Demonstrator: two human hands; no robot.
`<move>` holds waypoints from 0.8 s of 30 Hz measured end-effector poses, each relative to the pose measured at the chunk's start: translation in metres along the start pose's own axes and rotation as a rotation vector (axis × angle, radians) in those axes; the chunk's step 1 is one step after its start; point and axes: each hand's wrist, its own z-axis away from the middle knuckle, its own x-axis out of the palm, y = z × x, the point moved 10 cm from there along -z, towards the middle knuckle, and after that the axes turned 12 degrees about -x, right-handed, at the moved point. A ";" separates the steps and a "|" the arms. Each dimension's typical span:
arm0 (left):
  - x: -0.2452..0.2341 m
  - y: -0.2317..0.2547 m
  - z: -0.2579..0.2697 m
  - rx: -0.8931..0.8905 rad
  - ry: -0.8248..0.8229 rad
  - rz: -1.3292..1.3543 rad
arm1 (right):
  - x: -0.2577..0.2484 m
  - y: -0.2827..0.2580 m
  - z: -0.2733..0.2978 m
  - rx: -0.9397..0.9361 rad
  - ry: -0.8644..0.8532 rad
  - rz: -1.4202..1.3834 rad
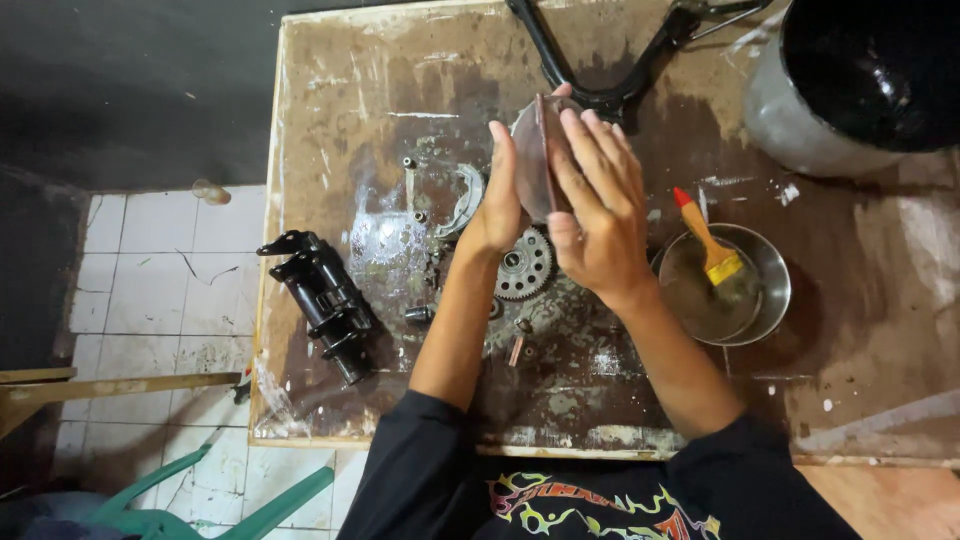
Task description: The person cleans various disassembled mechanical parts on a wooden table using a brush and a liquid from a metal bowl. They scrub a cylindrical component, a gear, and a circular disc, then wipe the disc with their hands.
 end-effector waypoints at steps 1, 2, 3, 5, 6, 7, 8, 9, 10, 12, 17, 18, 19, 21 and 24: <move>0.002 0.003 0.001 0.012 0.001 -0.003 | -0.002 0.000 0.002 -0.012 0.003 0.001; 0.004 0.001 0.001 -0.018 -0.010 0.075 | -0.007 0.006 0.004 0.032 0.040 -0.048; 0.005 -0.001 0.002 -0.052 -0.020 0.149 | -0.010 0.010 0.008 0.081 0.079 -0.101; 0.005 0.004 0.004 0.002 -0.039 0.141 | -0.009 0.011 0.004 0.074 0.066 -0.118; 0.007 0.007 0.004 0.048 -0.060 0.138 | -0.008 0.013 0.003 0.075 0.049 -0.131; 0.007 0.005 0.004 0.046 -0.064 0.132 | -0.009 0.015 0.004 0.077 0.056 -0.130; 0.005 0.001 0.003 0.015 -0.053 0.165 | -0.008 0.017 0.004 0.076 0.047 -0.149; 0.002 -0.004 0.002 -0.018 -0.044 0.195 | -0.007 0.019 0.005 0.077 0.040 -0.168; 0.001 -0.004 0.001 -0.022 -0.049 0.187 | -0.007 0.021 0.004 0.080 0.050 -0.167; -0.011 -0.010 0.001 -0.088 0.063 0.022 | -0.001 0.023 0.003 0.059 -0.006 -0.019; -0.017 0.015 0.008 -0.003 0.266 -0.217 | -0.002 0.047 0.013 0.244 -0.007 -0.122; -0.019 0.019 0.008 0.020 0.277 -0.192 | 0.001 0.054 0.016 0.272 -0.004 -0.128; -0.017 0.018 0.005 0.012 0.269 -0.198 | 0.002 0.055 0.017 0.282 0.003 -0.126; -0.028 0.010 0.007 -0.003 0.345 -0.037 | 0.007 0.057 0.022 0.324 0.030 -0.183; -0.026 0.025 0.015 0.038 0.397 -0.052 | 0.006 0.053 0.021 0.344 0.035 -0.183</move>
